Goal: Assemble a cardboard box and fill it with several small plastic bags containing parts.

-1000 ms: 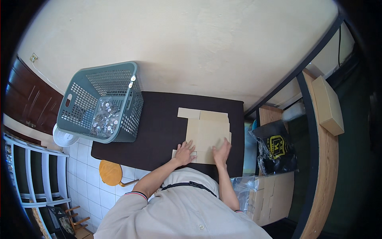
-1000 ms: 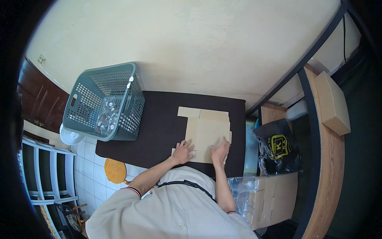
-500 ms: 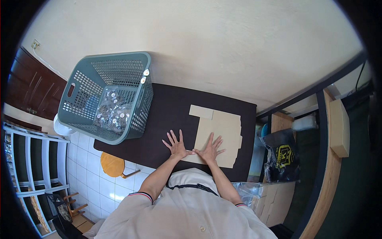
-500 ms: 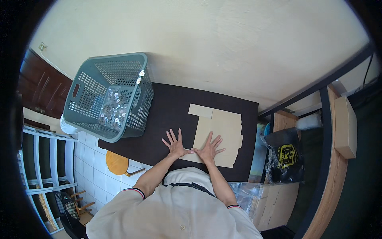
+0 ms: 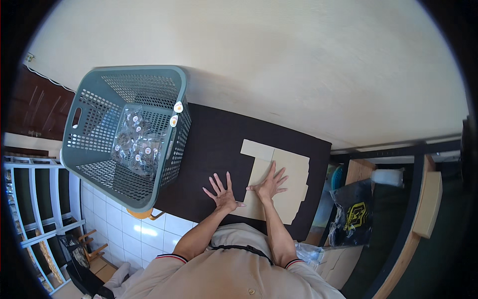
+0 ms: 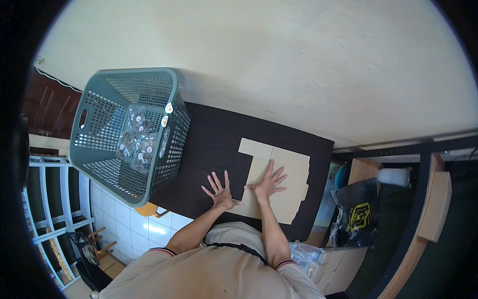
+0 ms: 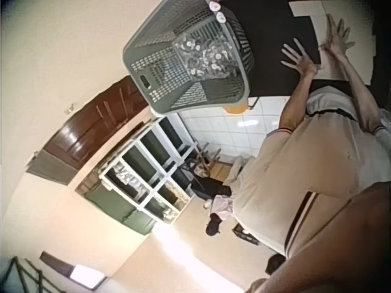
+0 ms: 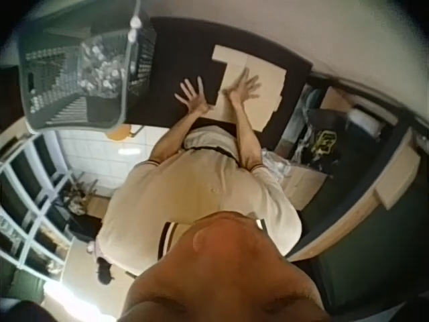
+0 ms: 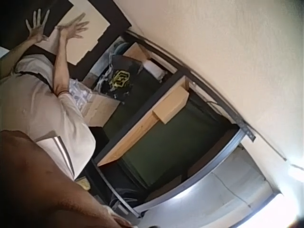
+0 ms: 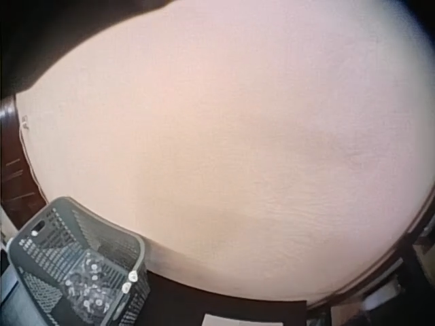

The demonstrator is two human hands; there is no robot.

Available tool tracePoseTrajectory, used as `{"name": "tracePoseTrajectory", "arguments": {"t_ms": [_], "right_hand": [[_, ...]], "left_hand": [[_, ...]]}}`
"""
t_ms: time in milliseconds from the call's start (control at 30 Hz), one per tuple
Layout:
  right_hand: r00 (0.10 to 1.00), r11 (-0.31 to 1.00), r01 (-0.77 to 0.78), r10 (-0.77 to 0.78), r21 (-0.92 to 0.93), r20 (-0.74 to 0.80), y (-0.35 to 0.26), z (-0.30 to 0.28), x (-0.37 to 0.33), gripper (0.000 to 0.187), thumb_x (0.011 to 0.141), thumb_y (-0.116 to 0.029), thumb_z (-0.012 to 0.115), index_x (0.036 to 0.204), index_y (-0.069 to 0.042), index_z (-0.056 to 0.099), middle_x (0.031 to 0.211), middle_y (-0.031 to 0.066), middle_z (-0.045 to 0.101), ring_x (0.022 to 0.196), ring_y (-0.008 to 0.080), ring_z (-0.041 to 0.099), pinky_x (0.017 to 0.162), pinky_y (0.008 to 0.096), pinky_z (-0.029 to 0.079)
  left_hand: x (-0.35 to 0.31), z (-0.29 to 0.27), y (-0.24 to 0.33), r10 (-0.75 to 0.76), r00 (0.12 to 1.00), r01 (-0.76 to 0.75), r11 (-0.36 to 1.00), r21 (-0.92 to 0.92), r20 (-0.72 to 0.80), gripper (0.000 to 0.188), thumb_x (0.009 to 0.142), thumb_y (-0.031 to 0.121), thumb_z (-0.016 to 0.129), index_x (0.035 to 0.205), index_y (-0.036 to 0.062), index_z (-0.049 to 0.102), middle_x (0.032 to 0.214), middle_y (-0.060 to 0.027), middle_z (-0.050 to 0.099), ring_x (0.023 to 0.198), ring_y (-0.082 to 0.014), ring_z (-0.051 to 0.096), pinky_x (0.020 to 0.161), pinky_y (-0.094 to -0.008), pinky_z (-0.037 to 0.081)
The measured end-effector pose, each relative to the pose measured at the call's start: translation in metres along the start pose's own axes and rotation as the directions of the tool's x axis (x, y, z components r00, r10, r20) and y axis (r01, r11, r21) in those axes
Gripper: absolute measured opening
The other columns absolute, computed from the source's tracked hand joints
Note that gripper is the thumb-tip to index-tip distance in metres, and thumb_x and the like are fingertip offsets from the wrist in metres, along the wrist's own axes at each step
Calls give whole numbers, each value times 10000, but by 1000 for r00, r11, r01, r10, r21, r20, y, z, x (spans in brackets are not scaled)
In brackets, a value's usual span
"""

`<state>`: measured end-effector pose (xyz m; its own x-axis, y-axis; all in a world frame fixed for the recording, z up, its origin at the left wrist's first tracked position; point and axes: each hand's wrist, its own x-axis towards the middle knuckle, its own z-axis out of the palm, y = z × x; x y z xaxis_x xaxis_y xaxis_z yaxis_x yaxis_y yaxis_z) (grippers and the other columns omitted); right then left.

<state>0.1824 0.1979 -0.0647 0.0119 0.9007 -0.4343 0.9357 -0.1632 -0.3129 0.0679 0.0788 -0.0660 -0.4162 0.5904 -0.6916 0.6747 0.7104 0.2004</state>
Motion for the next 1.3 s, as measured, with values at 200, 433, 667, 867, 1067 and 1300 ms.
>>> {"name": "tracePoseTrajectory", "arguments": {"t_ms": [200,433,667,867,1067,1300], "right_hand": [[996,991,-82,85,109,-25,-30,-1,20,1602,382,-226,1063,1671,-361,122,1730,251,-41,1558,561,-87,1063,894,-9],[972,970,-158,186,186,-147,-55,1,65,1525,456,-281,1059,1658,-377,125,1716,288,17,1551,586,-52,1047,909,3],[955,960,-215,245,179,-165,-58,-6,72,1502,517,-453,1025,1664,-372,60,1715,283,32,1550,585,-14,1044,917,45],[976,959,-157,188,237,-113,-10,-30,57,1440,611,-432,990,1673,-312,25,1689,329,79,1554,564,65,1124,840,127],[905,898,-308,378,316,-193,104,-61,4,1291,680,-388,954,1661,-219,131,1616,352,270,1498,532,285,1134,739,287],[934,837,-180,310,517,-176,141,-59,-14,1240,676,-388,957,1630,-157,199,1460,281,543,1402,460,476,1133,629,380]], "left_hand": [[7,2,-11,-18,999,18,1000,-2,28,1694,533,692,932,1638,173,-242,1614,-372,-325,1490,-538,-337,1067,-829,-159],[7,-4,-4,-42,997,41,999,14,57,1680,540,696,928,1642,194,-237,1624,-360,-318,1498,-524,-335,1075,-823,-162],[1,1,-4,-6,1000,5,1000,31,22,1668,547,735,902,1644,193,-232,1642,-361,-277,1510,-536,-297,1064,-849,-136],[-1,10,-6,0,1000,1,999,42,-13,1688,536,742,905,1637,185,-247,1629,-362,-306,1504,-536,-309,1048,-859,-138],[-2,9,-10,-10,1000,12,999,42,-29,1697,544,725,916,1629,162,-260,1617,-377,-311,1486,-566,-317,1025,-881,-123],[-10,14,-1,101,985,-88,992,91,-143,1593,563,611,966,1676,115,-61,1653,-407,-151,1526,-597,-163,1133,-822,-38]]}}
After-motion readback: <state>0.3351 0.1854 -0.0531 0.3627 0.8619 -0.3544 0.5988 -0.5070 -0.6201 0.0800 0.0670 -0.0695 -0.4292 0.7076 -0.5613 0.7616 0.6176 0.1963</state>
